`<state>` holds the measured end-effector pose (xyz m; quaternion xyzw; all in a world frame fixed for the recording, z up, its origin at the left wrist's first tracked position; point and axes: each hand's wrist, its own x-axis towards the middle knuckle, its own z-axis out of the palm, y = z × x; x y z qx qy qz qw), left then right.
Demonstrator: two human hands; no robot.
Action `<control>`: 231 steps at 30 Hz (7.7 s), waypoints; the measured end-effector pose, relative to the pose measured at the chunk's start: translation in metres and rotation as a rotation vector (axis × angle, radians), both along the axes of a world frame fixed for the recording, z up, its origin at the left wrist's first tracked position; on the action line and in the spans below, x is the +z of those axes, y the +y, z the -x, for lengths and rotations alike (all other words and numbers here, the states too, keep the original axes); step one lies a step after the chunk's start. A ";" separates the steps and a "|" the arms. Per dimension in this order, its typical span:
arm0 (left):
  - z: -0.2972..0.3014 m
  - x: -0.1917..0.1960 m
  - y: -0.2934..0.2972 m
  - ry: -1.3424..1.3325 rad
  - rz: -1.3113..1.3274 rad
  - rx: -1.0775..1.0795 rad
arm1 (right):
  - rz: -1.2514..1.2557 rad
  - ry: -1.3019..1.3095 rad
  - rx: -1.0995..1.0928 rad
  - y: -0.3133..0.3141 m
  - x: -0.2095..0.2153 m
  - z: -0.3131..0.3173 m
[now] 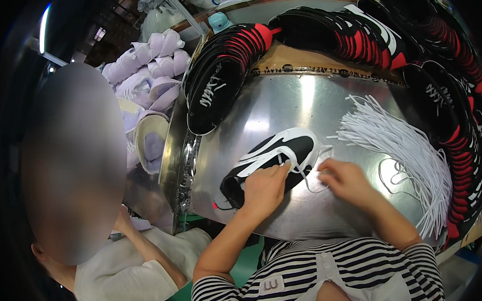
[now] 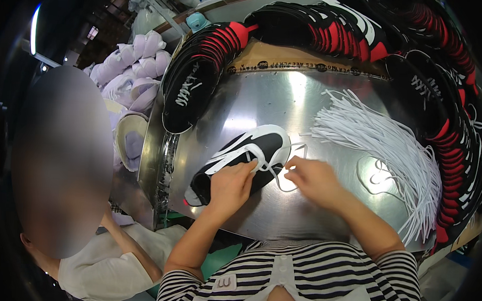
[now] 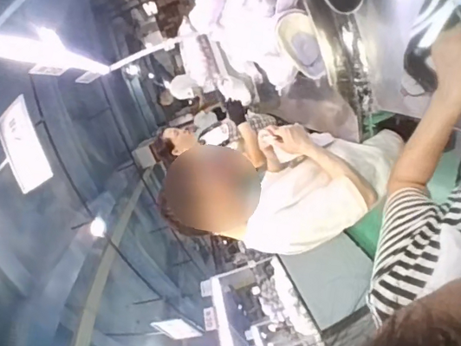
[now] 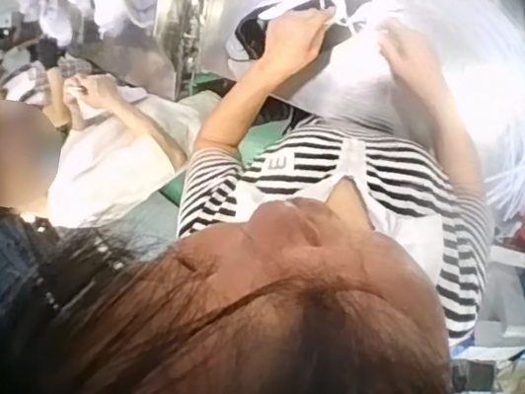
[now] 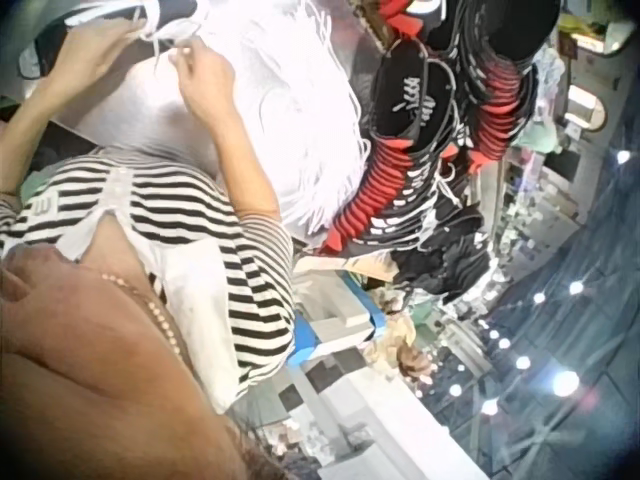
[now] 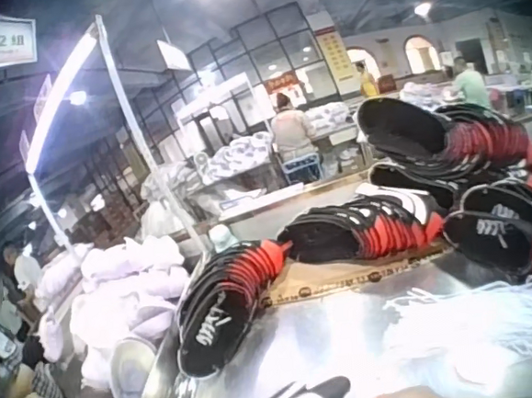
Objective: The person laces a black and white shoe by hand at a workbench, pulling laces through eyelets and arranging the shoe on the table.
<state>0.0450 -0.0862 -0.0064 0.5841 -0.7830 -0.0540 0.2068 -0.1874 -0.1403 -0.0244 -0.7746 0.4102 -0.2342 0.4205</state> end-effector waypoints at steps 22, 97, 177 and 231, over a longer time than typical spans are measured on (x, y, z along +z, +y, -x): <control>-0.045 -0.003 0.000 0.889 -1.231 0.037 | -0.207 -0.372 -0.055 -0.011 0.008 -0.024; 0.029 0.091 -0.017 0.416 -0.118 -0.231 | 0.390 0.061 -0.405 -0.011 -0.012 0.053; 0.053 -0.040 -0.001 0.513 -0.374 0.231 | 0.152 0.022 0.002 -0.019 -0.013 -0.019; 0.025 -0.001 0.015 0.294 0.032 0.070 | -0.180 -0.474 -0.319 -0.021 -0.013 -0.024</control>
